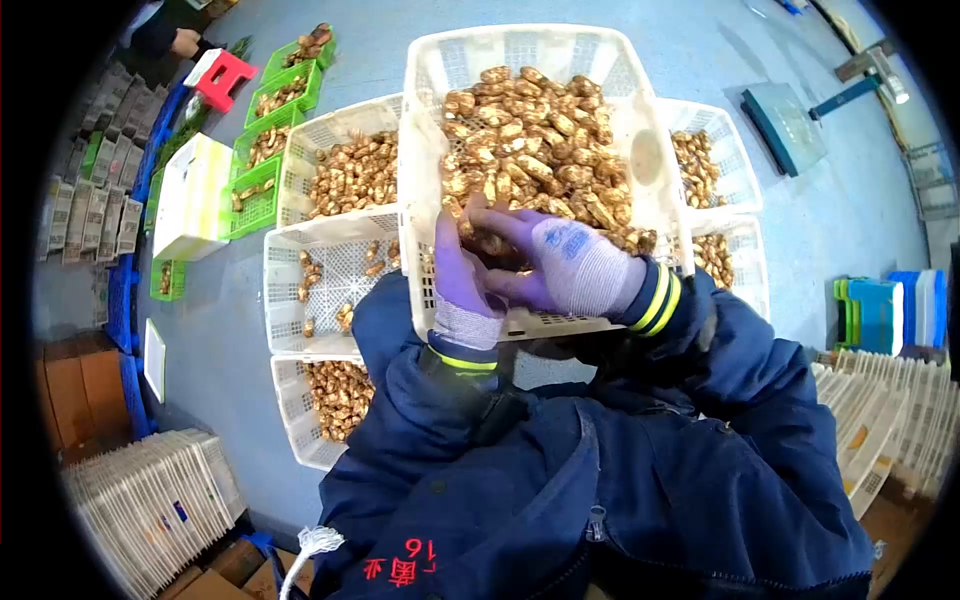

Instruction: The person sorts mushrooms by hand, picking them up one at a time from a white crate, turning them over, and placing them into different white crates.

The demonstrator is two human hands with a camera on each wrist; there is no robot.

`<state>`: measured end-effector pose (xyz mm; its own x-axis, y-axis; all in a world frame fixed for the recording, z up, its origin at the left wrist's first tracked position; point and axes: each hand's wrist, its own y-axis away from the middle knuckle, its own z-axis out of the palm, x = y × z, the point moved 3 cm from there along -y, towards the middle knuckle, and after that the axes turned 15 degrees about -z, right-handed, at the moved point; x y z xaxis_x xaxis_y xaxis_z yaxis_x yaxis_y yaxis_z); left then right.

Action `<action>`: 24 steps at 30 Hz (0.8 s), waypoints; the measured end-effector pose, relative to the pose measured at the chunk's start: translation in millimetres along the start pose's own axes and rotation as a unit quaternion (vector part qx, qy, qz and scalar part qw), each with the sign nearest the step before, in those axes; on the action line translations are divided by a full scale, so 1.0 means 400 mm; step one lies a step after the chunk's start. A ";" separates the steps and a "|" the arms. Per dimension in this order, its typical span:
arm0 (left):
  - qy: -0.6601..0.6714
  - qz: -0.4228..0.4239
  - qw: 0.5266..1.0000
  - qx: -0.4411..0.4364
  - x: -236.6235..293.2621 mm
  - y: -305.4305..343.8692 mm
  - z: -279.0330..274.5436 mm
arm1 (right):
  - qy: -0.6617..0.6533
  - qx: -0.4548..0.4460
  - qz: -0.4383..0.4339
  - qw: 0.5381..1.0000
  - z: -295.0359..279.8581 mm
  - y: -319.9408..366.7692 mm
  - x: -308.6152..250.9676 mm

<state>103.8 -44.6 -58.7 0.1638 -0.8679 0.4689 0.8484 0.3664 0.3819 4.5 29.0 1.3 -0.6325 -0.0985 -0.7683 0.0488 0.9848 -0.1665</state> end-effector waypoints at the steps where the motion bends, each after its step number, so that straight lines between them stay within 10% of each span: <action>1: -0.063 -0.002 0.995 -0.072 -0.001 -0.010 -0.019 | 0.040 0.048 -0.022 0.998 0.012 0.020 -0.007; 3: -0.184 0.015 0.958 -0.217 0.007 -0.016 -0.032 | 0.033 0.168 -0.030 0.985 0.018 0.035 0.038; 4: -0.392 0.105 0.905 -0.129 0.008 -0.015 -0.030 | -0.097 0.203 0.012 0.974 0.010 0.048 0.046; 6: -0.724 0.263 0.635 0.065 0.017 0.007 0.004 | -0.330 0.211 0.087 0.916 -0.010 0.075 0.090; 7: -0.463 0.091 0.881 -0.018 0.030 0.009 0.014 | -0.388 0.215 0.113 0.889 -0.039 0.094 0.088; 8: -0.089 -0.037 0.995 -0.025 0.042 0.015 0.023 | -0.452 0.182 0.161 0.858 -0.060 0.117 0.081; 11: -0.092 -0.054 0.994 0.038 0.061 -0.008 -0.009 | -0.595 0.253 0.122 0.753 -0.056 0.162 0.084; 24: -0.284 -0.134 0.949 0.015 -0.029 -0.001 0.044 | -0.670 0.298 0.076 0.676 -0.031 0.213 0.165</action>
<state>92.9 -28.8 -50.3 -0.3606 -0.6134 0.7027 0.8056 0.1749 0.5660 -42.5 108.3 -56.0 0.6633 -0.4369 -0.6076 0.5897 0.8050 0.0649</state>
